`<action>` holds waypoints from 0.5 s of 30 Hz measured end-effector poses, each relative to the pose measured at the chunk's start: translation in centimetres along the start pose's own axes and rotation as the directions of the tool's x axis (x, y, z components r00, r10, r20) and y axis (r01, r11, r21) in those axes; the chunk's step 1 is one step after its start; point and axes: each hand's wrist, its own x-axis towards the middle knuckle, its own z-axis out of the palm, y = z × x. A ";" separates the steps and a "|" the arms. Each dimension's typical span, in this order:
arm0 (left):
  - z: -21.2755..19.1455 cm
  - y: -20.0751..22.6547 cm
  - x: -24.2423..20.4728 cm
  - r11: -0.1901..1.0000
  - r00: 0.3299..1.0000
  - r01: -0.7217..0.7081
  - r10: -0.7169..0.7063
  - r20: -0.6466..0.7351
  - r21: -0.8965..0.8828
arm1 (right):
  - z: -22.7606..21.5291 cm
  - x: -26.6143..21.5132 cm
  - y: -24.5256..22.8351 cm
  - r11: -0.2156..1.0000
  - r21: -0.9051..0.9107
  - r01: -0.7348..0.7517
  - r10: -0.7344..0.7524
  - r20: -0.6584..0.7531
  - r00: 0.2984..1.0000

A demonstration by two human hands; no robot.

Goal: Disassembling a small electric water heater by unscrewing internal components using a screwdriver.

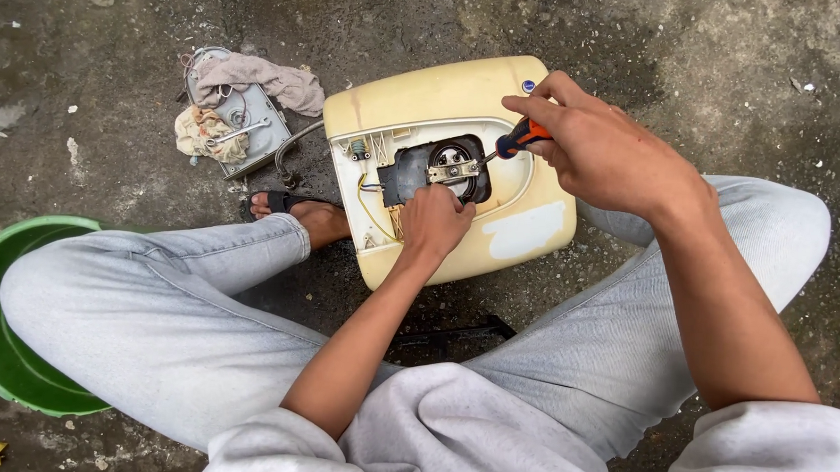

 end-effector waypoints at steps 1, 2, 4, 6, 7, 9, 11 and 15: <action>0.1 0.1 -0.1 1.000 1.000 0.001 -0.001 0.002 0.001 | -0.1 -0.1 -0.3 1.000 0.002 -0.001 0.001 0.000 1.000; 0.1 0.1 -0.2 0.999 1.000 0.013 -0.013 0.000 -0.042 | -0.1 -0.2 -0.7 0.999 -0.031 -0.027 0.026 -0.035 0.999; -0.2 0.1 -0.3 0.996 1.000 0.029 -0.029 -0.003 -0.081 | -0.1 0.0 -1.2 0.997 -0.059 -0.050 0.046 -0.072 0.996; -0.4 0.4 -0.4 0.978 0.998 0.036 -0.045 -0.041 -0.204 | 0.1 0.0 -1.3 0.992 -0.100 -0.082 0.065 -0.163 0.984; -0.6 0.5 -0.4 0.979 0.998 0.035 -0.044 -0.040 -0.201 | 0.1 0.0 -1.5 0.992 -0.098 -0.084 0.067 -0.164 0.984; -0.8 0.8 -0.4 0.942 0.993 0.081 -0.103 -0.052 -0.325 | 0.2 0.0 -1.8 0.991 -0.082 -0.104 0.084 -0.214 0.973; -0.4 0.7 -0.4 0.944 0.994 0.057 -0.084 -0.073 -0.325 | 0.5 0.1 -1.4 0.993 -0.079 -0.092 0.071 -0.240 0.968; -0.6 1.3 -1.1 0.922 0.994 0.072 -0.098 -0.051 -0.380 | 0.9 0.1 -0.6 0.993 -0.098 -0.063 0.031 -0.302 0.953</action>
